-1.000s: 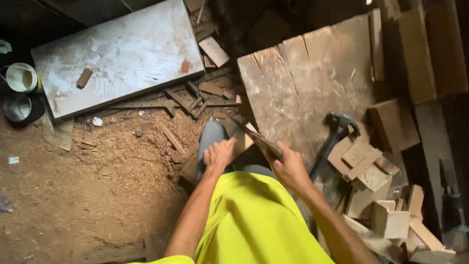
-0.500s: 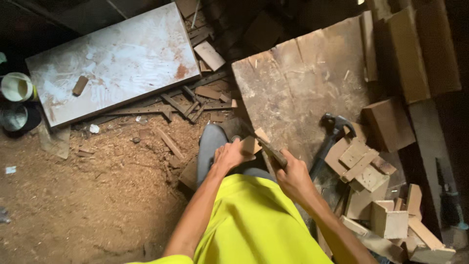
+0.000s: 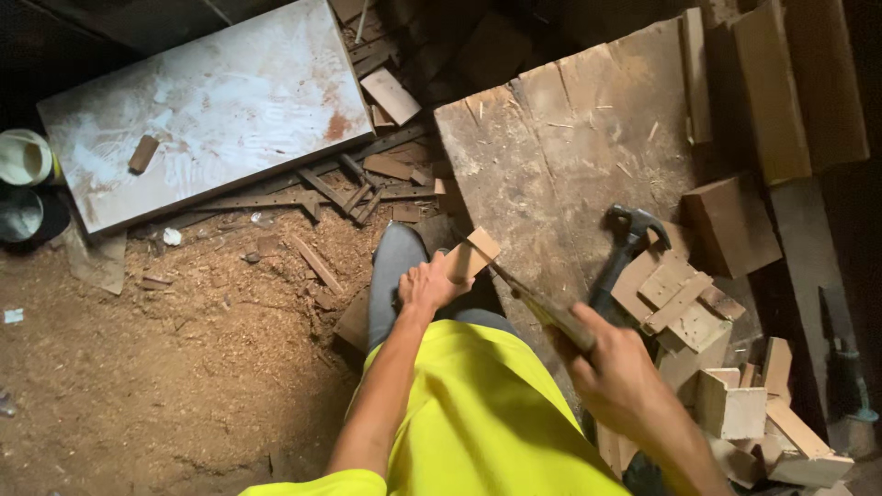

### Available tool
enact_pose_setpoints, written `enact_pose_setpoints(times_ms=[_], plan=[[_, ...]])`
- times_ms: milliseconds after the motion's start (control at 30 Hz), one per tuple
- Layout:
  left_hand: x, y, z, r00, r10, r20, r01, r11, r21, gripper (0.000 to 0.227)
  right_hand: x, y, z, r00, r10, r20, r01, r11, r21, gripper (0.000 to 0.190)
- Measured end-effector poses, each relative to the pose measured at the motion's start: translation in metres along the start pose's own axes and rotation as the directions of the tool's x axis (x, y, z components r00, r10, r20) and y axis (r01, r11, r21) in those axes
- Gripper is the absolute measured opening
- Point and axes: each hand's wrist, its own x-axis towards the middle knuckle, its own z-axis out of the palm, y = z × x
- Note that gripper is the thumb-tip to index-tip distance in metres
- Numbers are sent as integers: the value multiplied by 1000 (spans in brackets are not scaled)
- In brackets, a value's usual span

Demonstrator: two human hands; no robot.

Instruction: The person uses a hand saw to cut a small wooden block on a workbench, then uses a hammer to split the block along the cut. They inspect the pieces and continue shaping the wood with the saw and hammer.

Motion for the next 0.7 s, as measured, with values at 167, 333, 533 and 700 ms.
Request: enact_pose_setpoints(times_ms=[167,333,533,700], plan=[[2,-7,15,999,20,-25,-21,999,-27,79,84,-19,50,938,-321,-129,321,947,-21,47],[6,-14,17,989,-45,-139,40,998,-39,78,97,-26,52,910,-393,-130,399,917,22,31],[1,-12,7,997,-61,-51,57,996,-73,77,-19,-21,-27,966,-257,-26,250,954,-165,49],[0,-7,3,996,-22,-92,12,994,-106,75,43,-33,11,997,-60,51,61,998,-8,43]])
